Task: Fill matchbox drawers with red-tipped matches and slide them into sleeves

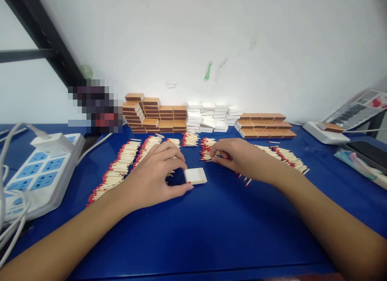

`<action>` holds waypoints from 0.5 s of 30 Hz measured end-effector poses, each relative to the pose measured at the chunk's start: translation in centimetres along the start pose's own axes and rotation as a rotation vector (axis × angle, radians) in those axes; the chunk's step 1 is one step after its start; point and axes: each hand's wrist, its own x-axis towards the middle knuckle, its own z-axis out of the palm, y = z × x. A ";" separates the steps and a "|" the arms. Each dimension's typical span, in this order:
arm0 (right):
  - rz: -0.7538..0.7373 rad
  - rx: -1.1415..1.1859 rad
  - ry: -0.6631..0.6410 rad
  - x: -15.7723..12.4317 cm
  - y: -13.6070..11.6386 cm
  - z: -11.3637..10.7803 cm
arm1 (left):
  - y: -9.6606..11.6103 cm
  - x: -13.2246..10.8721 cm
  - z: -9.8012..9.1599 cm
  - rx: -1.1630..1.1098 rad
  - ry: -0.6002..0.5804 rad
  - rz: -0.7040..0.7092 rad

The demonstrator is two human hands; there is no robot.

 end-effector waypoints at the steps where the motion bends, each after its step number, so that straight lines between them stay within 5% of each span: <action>1: 0.004 0.000 -0.003 0.0 0.0 0.0 | 0.0 0.0 0.0 -0.001 0.002 0.000; 15: 0.032 -0.024 -0.057 -0.3 -0.2 -0.5 | -0.1 -0.1 0.1 0.004 -0.013 -0.009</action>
